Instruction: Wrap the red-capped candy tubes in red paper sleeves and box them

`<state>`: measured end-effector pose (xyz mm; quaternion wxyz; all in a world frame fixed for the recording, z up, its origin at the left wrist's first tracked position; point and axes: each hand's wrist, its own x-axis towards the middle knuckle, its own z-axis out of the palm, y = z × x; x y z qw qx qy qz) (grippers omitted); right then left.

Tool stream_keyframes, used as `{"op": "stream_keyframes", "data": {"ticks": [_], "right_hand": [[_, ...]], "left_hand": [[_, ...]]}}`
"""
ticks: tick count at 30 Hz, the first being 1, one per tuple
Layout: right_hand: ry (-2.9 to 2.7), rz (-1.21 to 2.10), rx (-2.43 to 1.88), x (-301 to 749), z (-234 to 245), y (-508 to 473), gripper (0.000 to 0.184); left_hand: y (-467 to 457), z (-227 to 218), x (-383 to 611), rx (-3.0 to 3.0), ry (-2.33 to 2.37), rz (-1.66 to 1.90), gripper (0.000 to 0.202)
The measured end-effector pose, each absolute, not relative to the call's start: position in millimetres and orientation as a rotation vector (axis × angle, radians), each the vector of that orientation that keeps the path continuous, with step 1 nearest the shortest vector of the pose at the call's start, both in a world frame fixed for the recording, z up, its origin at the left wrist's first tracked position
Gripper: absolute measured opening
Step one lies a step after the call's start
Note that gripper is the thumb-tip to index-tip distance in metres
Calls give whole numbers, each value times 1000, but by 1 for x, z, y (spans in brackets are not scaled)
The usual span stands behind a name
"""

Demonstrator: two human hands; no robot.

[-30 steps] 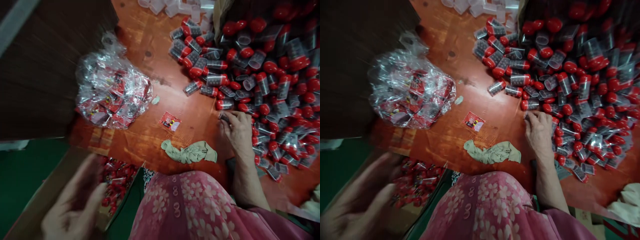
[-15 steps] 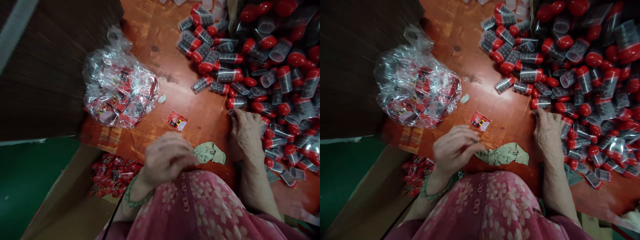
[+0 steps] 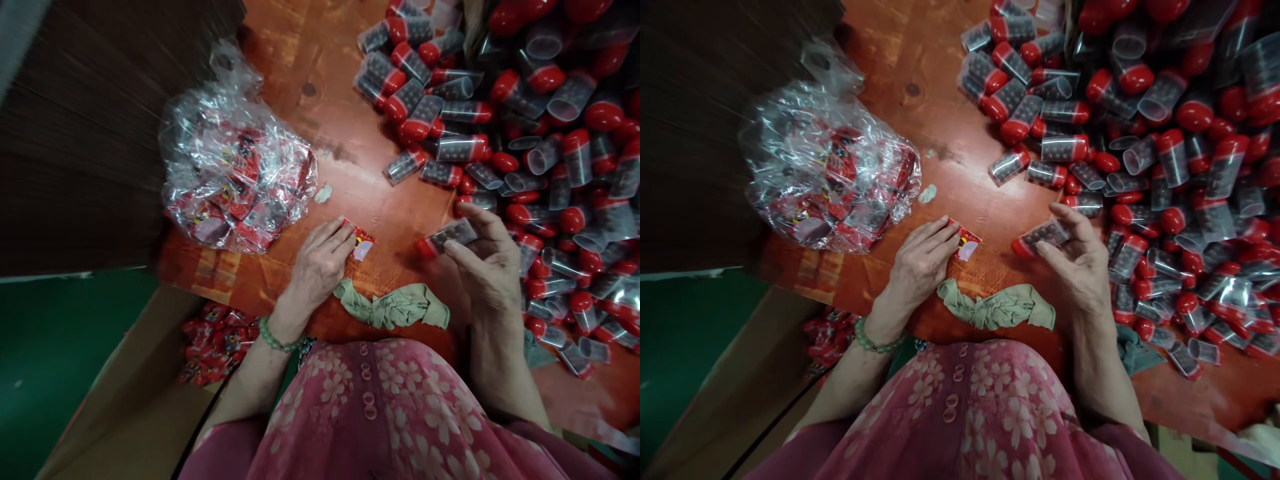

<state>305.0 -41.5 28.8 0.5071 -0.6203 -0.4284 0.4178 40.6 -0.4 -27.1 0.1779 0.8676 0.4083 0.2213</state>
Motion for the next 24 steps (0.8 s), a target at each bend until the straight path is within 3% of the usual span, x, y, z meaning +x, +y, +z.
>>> {"op": "stream_keyframes", "data": {"ticks": [5,8,12,16,20,24], "right_hand": [[-784,1224,-1330,292,28,-31,20],[-832,1308,-1370,282,25,-27,17],[-1426,1279,-1443,262,26,-25,19],[-2182,931,-1577,244,29,-21,37],[-2429,777,-1707,237,24,-14,27],[-2378,735,-1653,239,17,-10,25]], "left_hand": [[4,-22,36,2416,1000,534,35],[6,-29,35,2412,973,637,25],[8,-41,39,2387,1006,812,27],[15,-44,42,2298,1024,955,21],[19,-38,38,2221,964,958,19],[18,-31,34,2239,874,934,50]]}}
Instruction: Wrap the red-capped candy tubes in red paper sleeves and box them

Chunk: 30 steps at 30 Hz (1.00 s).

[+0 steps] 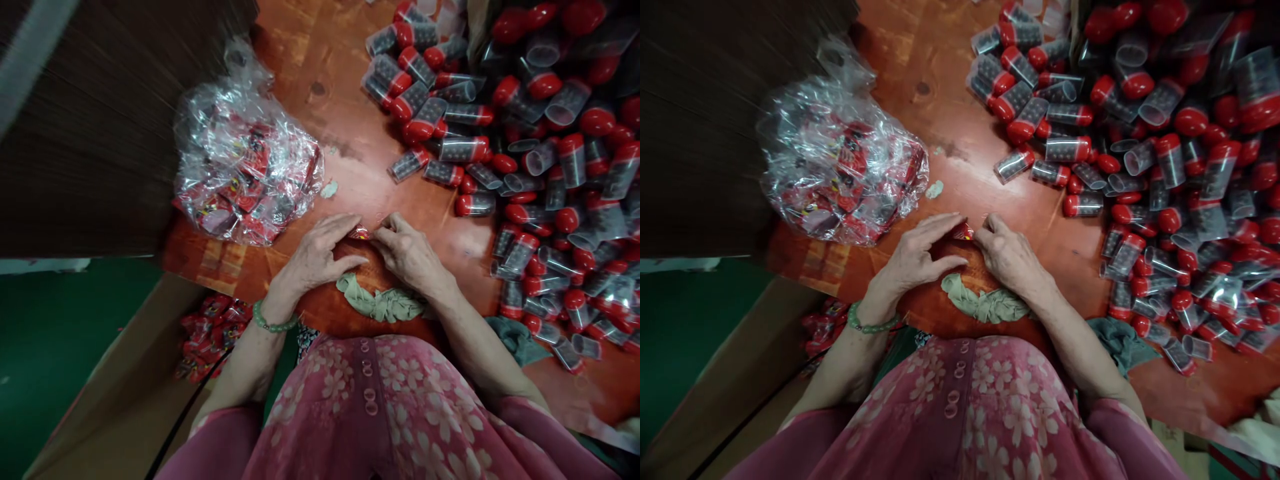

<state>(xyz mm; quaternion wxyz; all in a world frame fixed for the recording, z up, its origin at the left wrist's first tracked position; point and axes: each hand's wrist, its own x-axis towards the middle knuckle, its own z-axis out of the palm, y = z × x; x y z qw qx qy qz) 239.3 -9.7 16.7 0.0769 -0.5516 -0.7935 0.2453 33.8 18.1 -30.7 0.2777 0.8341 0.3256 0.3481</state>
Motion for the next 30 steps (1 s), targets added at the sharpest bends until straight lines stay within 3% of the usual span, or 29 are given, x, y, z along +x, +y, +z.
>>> {"op": "stream_keyframes", "data": {"ticks": [4,11,16,20,24,30], "right_hand": [[-2354,716,-1582,243,15,-9,23],[-2398,704,-1474,246,20,-11,17],[-2319,875,-1354,254,27,-13,15],[-1845,952,-1407,260,31,-13,12],[-1250,846,-1444,249,41,-13,21],[-1103,629,-1291,211,49,-10,24]], "left_hand": [[15,-27,37,2318,939,891,24],[3,-18,46,2364,1073,915,15],[-6,-9,44,2131,1097,988,13],[-14,-2,42,1780,1141,1000,14],[-23,6,43,1546,1144,934,18],[-32,15,48,1344,1109,840,20]]}}
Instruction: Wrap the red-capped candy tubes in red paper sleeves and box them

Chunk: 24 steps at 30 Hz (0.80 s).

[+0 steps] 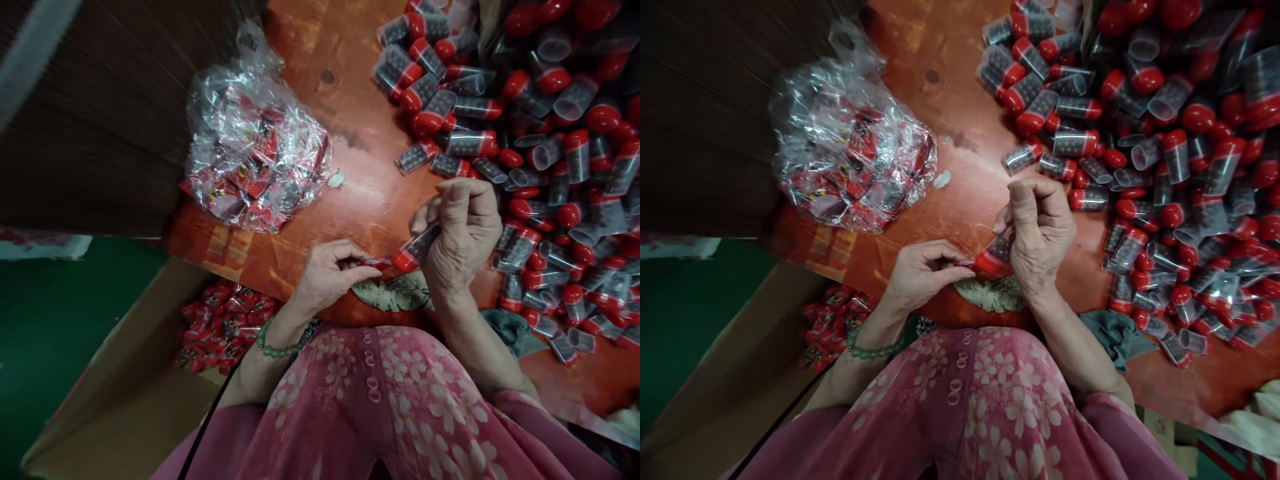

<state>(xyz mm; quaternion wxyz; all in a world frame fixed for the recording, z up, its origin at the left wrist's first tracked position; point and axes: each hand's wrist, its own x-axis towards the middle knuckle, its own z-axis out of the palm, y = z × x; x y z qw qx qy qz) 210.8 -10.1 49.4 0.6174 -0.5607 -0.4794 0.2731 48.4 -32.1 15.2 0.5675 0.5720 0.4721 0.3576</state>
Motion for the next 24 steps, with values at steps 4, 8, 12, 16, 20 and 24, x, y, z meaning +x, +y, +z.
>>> {"op": "stream_keyframes", "data": {"ticks": [4,8,12,16,20,24], "right_hand": [[-990,669,-1224,198,43,-8,24],[-1004,674,-1276,197,37,-14,27],[-1072,661,-1345,200,37,-26,25],[-1174,629,-1446,204,38,-30,24],[-1254,786,-1525,208,35,-26,30],[-1181,750,-1561,214,31,-21,30]], "left_hand": [[-35,20,50,1231,1071,778,19],[-36,23,49,1076,1072,716,18],[-36,21,50,992,1086,653,19],[-36,18,52,1022,1091,625,17],[-38,14,52,1199,1108,630,16],[-40,9,52,1204,1115,612,13]]}}
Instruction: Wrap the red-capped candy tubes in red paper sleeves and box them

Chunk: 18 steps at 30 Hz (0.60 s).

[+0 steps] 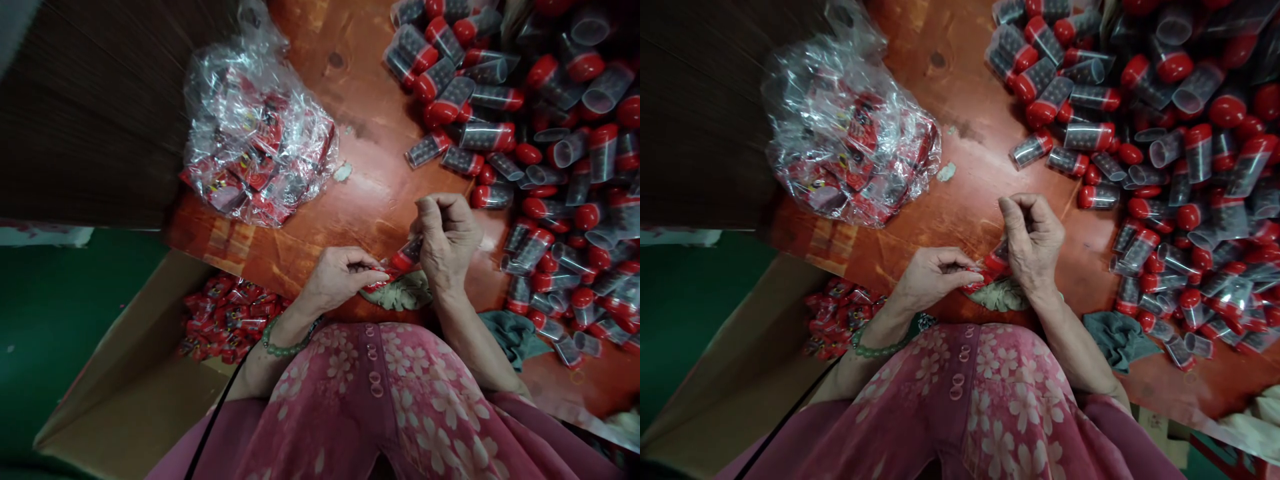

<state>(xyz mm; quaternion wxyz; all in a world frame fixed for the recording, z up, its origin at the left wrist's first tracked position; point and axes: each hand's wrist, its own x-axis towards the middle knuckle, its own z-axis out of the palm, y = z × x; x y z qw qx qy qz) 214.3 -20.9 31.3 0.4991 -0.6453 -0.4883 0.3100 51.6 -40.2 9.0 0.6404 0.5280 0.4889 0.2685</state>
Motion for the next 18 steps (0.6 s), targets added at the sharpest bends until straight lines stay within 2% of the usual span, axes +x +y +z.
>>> {"op": "stream_keyframes", "data": {"ticks": [12,18], "right_hand": [[-1467,822,-1502,213,34,-22,31],[-1391,843,-1507,207,29,-20,35]], "left_hand": [[-41,13,50,1738,1060,723,6],[-40,10,48,1633,1030,649,12]]}}
